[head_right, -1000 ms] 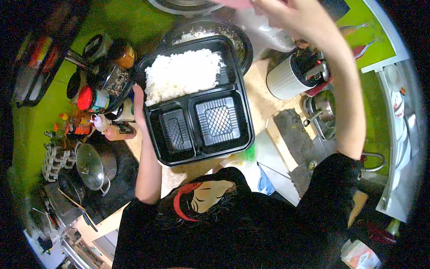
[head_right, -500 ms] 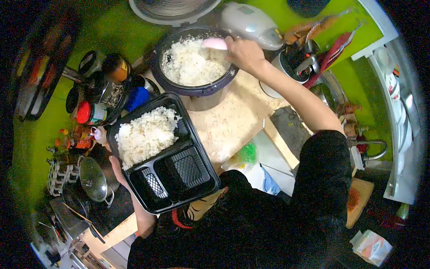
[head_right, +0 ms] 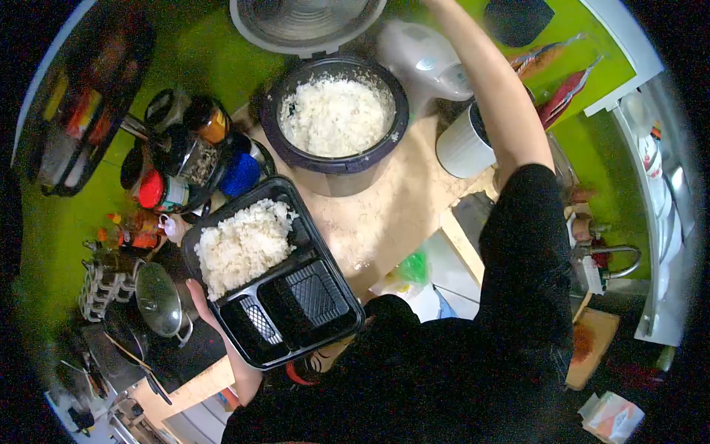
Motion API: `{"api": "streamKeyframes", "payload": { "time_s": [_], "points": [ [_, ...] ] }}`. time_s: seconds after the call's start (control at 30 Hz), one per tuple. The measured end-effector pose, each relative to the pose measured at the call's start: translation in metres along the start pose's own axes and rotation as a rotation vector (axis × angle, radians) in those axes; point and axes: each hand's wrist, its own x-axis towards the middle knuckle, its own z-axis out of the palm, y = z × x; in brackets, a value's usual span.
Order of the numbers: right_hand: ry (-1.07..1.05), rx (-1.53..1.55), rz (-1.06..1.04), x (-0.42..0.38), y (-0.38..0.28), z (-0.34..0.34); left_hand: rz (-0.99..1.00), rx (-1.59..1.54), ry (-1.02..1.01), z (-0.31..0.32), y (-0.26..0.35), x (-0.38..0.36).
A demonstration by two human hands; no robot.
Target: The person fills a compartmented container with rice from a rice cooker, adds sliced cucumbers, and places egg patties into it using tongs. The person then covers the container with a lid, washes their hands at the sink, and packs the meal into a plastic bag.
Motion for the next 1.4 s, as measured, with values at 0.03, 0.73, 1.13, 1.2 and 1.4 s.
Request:
{"api": "streamKeyframes", "payload": {
  "time_s": [0.03,0.73,1.13,1.2,1.4],
  "points": [
    [-0.048,0.284,0.216,0.008,0.025,0.012,0.048,0.006,0.057,0.004,-0.001,0.0],
    [0.351,0.545,0.647,-0.257,-0.138,-0.079,0.055,0.056,0.027,0.017,0.009,-0.006],
    [-0.075,0.413,0.829,-0.237,-0.033,-0.004,0.083,0.051,0.146,0.014,0.002,-0.012],
    [-0.172,0.284,0.809,-0.246,-0.011,-0.001,0.16,0.092,0.289,0.034,-0.002,-0.016],
    [-0.129,0.2,0.544,-0.231,0.026,0.012,0.307,0.05,0.261,0.016,-0.022,-0.024]
  ]
}}
